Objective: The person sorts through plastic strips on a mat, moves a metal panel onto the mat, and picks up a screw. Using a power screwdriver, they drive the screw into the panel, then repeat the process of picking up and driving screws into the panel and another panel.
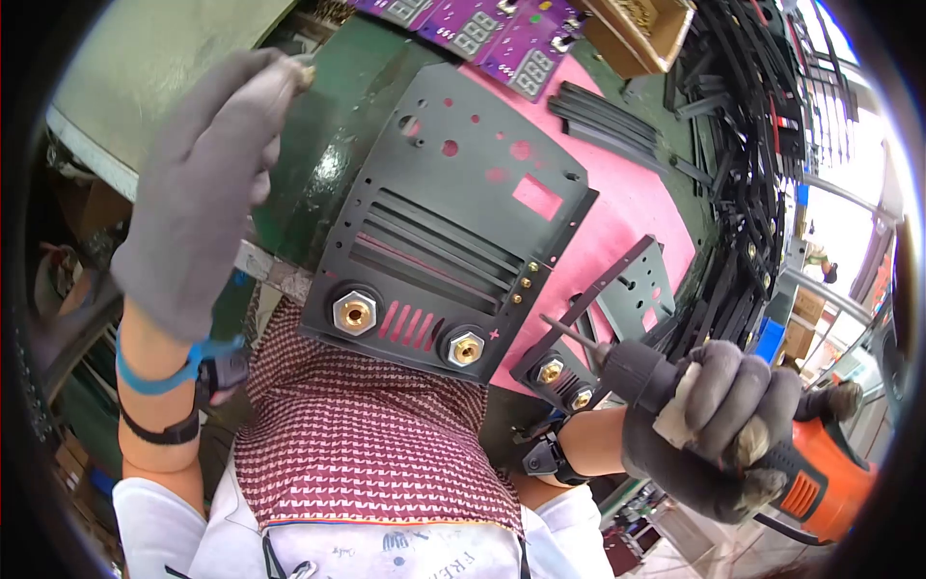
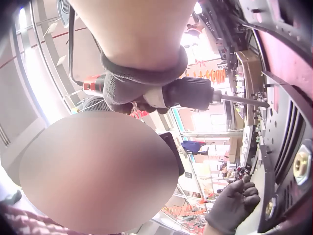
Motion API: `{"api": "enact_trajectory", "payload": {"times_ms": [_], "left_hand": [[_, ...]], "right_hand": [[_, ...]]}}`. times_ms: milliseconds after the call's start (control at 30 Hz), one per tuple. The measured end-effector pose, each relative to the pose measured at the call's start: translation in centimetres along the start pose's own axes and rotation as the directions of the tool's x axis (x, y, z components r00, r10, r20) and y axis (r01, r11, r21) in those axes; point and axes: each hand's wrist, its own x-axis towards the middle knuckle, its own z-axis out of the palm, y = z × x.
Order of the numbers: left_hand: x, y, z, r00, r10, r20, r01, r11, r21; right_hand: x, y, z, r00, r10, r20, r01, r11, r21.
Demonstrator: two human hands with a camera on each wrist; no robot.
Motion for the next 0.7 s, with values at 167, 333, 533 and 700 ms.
{"api": "enact_trajectory", "payload": {"times_ms": [167, 333, 533, 700], "left_hand": [[-3.6, 1.4, 2.4, 0.803, -0.137, 0.58, 0.329, 0.913, -0.24], [-3.8, -0.1, 5.0, 0.696, -0.138, 0.704, 0.446, 0.852, -0.274], [-3.2, -1.4, 5.4, 0.625, -0.056, 0.779, 0.494, 0.8, -0.339], [-3.2, -1.1, 5.1, 0.606, -0.071, 0.792, 0.476, 0.83, -0.29]], "right_hand": [[0.4, -0.4, 1.7, 0.999, 0.016, -0.038, -0.013, 0.998, 0.067], [0.7, -0.8, 2.8, 0.996, -0.045, 0.073, 0.039, 0.995, 0.089], [0.3, -1.0, 4.2, 0.998, -0.048, -0.05, 0.052, 0.995, 0.084], [0.6, -0.2, 4.6, 0.99, -0.112, -0.08, 0.126, 0.974, 0.188]]}}
